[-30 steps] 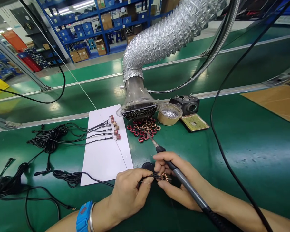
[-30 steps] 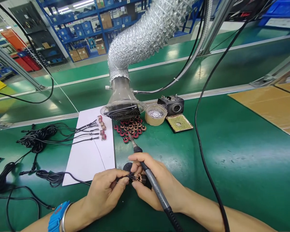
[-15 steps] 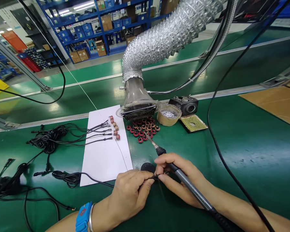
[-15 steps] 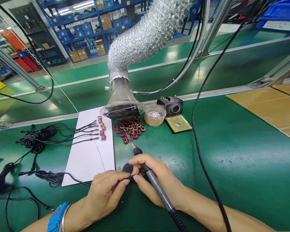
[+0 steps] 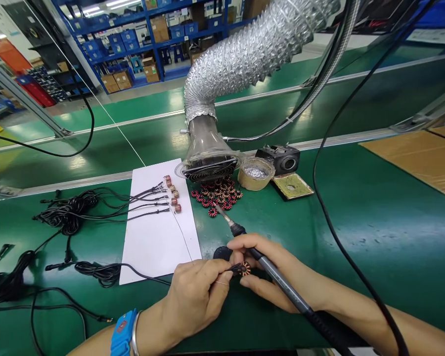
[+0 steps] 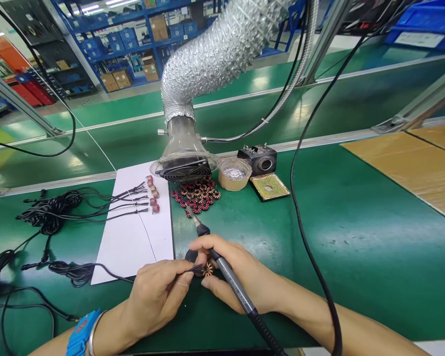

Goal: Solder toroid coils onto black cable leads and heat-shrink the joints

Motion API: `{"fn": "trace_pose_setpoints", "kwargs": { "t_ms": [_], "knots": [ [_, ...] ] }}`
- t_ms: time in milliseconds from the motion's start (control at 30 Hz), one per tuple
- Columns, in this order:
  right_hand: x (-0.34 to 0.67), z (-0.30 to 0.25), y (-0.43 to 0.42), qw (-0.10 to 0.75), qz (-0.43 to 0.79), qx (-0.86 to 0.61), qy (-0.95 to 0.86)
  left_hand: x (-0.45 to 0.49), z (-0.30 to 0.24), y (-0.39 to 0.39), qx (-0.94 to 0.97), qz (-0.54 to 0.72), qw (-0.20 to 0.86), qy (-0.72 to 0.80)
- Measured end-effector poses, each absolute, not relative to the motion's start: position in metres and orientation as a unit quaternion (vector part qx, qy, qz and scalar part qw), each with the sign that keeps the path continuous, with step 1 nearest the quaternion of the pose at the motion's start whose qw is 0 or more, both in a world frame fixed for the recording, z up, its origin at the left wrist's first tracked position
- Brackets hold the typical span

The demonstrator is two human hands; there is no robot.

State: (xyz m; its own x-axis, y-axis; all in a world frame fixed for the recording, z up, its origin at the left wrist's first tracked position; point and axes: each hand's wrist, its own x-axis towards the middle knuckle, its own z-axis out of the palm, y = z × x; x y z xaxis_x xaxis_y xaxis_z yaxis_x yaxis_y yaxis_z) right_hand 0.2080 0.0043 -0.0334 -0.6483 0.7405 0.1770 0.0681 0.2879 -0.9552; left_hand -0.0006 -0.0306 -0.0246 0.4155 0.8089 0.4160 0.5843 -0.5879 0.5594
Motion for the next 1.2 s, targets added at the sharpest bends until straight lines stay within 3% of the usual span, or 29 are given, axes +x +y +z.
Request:
{"fn": "trace_pose_setpoints", "kwargs": {
  "t_ms": [267, 733, 967, 1200],
  "knots": [
    [0.205, -0.037, 0.003, 0.319, 0.601, -0.259, -0.686, -0.002, -0.024, -0.032, 0.831, 0.343, 0.150, 0.412],
    [0.203, -0.035, 0.003, 0.425, 0.313, -0.255, -0.810, -0.001, -0.025, -0.031, 0.828, 0.307, 0.183, 0.431],
    [0.200, -0.033, 0.002, 0.429, 0.261, -0.241, -0.831, 0.000, -0.020, -0.029, 0.806, 0.275, 0.260, 0.455],
    [0.197, -0.031, 0.003, 0.453, 0.243, -0.243, -0.823, 0.000, -0.025, -0.031, 0.808, 0.287, 0.256, 0.447]
  ]
}}
